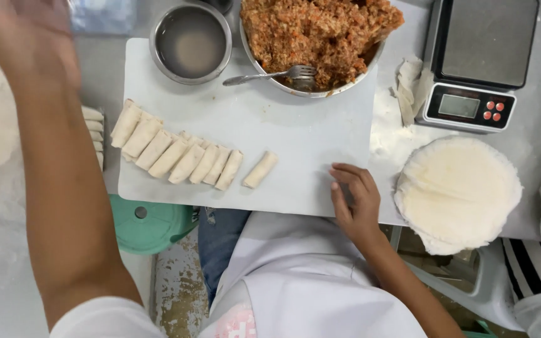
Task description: The person places spring rolls into small plastic bags by hand.
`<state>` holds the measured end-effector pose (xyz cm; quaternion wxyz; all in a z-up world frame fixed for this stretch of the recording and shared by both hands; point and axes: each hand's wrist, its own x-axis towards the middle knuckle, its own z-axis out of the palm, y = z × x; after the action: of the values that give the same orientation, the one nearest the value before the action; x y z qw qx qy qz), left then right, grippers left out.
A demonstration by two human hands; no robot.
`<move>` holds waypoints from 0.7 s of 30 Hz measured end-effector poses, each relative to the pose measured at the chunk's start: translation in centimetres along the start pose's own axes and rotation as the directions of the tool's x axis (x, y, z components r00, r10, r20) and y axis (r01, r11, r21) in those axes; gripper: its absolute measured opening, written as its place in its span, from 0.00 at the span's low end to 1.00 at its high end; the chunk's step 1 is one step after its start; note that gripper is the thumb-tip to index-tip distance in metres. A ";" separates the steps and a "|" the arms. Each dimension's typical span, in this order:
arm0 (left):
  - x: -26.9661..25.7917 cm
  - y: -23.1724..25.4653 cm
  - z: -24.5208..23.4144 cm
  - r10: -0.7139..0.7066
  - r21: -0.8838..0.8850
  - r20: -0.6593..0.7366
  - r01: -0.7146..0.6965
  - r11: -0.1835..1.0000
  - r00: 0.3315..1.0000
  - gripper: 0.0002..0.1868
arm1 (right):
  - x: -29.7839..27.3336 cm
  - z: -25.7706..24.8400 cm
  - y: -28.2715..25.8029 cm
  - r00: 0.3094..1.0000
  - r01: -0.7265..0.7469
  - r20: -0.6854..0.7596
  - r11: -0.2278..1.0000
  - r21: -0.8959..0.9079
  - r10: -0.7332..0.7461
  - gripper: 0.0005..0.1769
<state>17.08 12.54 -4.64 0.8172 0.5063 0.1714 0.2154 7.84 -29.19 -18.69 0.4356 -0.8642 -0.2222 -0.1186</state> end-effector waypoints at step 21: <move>-18.3 -7.4 1.0 0.107 0.527 0.298 -0.257 0.810 0.949 0.08 | 3.7 -11.3 -0.5 0.935 -0.204 -0.104 0.754 0.625 0.339 0.13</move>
<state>3.38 -0.72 -9.74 0.6232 0.7607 0.0713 0.1670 10.68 -37.04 -10.17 0.7219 -0.6849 -0.0726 -0.0674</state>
